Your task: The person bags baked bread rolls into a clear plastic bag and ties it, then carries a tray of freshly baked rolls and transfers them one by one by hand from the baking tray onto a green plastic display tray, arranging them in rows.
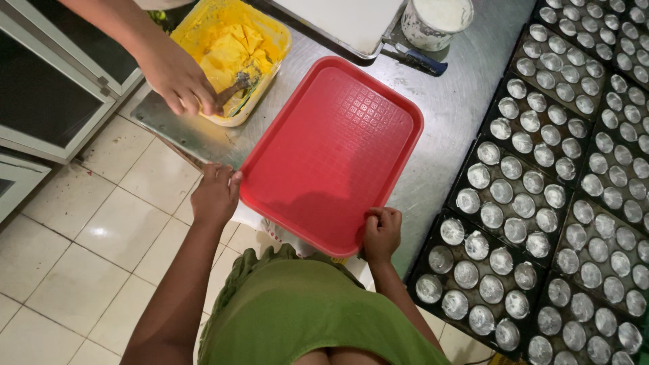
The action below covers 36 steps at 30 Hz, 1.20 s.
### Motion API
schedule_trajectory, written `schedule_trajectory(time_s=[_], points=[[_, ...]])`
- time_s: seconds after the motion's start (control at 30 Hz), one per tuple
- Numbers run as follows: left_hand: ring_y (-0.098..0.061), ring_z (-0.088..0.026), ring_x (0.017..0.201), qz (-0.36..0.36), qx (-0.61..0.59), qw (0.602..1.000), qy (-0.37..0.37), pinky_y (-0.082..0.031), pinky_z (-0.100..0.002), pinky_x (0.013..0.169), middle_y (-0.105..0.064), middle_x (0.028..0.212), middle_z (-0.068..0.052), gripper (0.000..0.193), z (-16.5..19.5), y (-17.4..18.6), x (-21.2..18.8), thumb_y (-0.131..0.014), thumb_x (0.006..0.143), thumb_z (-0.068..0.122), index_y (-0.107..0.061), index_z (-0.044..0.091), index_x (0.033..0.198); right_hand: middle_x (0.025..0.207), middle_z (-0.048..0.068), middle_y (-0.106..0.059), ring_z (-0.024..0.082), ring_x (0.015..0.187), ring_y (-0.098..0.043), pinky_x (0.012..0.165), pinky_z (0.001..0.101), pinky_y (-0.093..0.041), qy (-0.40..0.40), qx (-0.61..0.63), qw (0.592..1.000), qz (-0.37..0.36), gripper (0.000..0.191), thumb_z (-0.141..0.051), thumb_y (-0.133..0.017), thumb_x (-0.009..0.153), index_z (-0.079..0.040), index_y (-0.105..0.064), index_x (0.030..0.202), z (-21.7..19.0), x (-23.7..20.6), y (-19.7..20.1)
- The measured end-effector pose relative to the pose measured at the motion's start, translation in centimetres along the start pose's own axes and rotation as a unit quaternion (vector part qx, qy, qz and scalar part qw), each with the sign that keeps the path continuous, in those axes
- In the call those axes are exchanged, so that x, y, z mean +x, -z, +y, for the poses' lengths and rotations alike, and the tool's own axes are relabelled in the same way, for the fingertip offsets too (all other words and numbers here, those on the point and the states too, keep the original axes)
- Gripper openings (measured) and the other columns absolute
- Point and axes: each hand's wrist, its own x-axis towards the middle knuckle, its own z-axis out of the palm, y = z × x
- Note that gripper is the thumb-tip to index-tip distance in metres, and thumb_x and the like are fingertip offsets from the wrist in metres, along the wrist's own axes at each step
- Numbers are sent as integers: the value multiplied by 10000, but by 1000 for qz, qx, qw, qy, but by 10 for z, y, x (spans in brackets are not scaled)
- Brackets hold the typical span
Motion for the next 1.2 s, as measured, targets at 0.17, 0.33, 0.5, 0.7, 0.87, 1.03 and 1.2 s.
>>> schedule_trajectory(time_s=[0.17, 0.33, 0.5, 0.7, 0.87, 1.03, 1.2], points=[[-569, -350, 1313, -37, 6, 999, 23, -566, -503, 866, -561, 1366, -155, 306, 16, 11, 0, -540, 1019, 398, -672, 174, 1180, 1054, 54, -608, 240, 930, -657, 801, 383, -530, 4, 9, 1000, 2, 138, -65, -613, 863, -120, -724, 924, -1, -1, 1], [-585, -370, 1246, -58, -2, 998, 33, -554, -523, 880, -514, 1415, -190, 295, 23, 18, -1, -524, 1025, 376, -655, 216, 1235, 1051, 55, -607, 240, 922, -658, 795, 379, -528, 11, 14, 1000, 5, 142, -66, -616, 860, -122, -729, 926, -3, -2, 4], [-572, -395, 1273, -44, 3, 999, 18, -552, -525, 873, -506, 1409, -198, 272, 22, 16, -3, -514, 1040, 369, -639, 222, 1232, 1054, 52, -615, 236, 929, -664, 798, 378, -530, -3, 13, 1000, 9, 145, -66, -615, 854, -121, -734, 915, -4, -3, 4], [-578, -405, 1254, -46, 0, 999, 12, -557, -525, 856, -498, 1409, -212, 267, 20, 14, -3, -508, 1044, 368, -625, 217, 1230, 1051, 53, -616, 238, 928, -667, 804, 377, -533, -2, 15, 1000, 7, 150, -65, -606, 855, -116, -732, 918, -1, -3, 4], [-595, -396, 1218, -48, 2, 999, 16, -557, -523, 851, -496, 1404, -208, 266, 21, 15, -4, -519, 1040, 373, -633, 212, 1219, 1045, 56, -616, 243, 926, -663, 807, 381, -531, 15, 6, 1000, 16, 152, -56, -604, 847, -113, -730, 912, 2, -4, 3], [-615, -386, 1185, -39, -4, 999, 8, -563, -515, 845, -506, 1384, -199, 285, 21, 15, -3, -531, 1030, 372, -637, 202, 1232, 1045, 57, -619, 241, 914, -663, 801, 379, -531, 8, 10, 1000, 12, 143, -60, -605, 854, -115, -732, 892, 3, -4, 3], [-620, -391, 1155, -37, 5, 999, 1, -565, -509, 833, -500, 1382, -211, 287, 20, 15, -4, -538, 1033, 368, -637, 194, 1240, 1040, 58, -613, 245, 932, -658, 822, 379, -528, 25, 8, 1000, 14, 137, -64, -610, 858, -110, -729, 908, 3, -5, 4]])
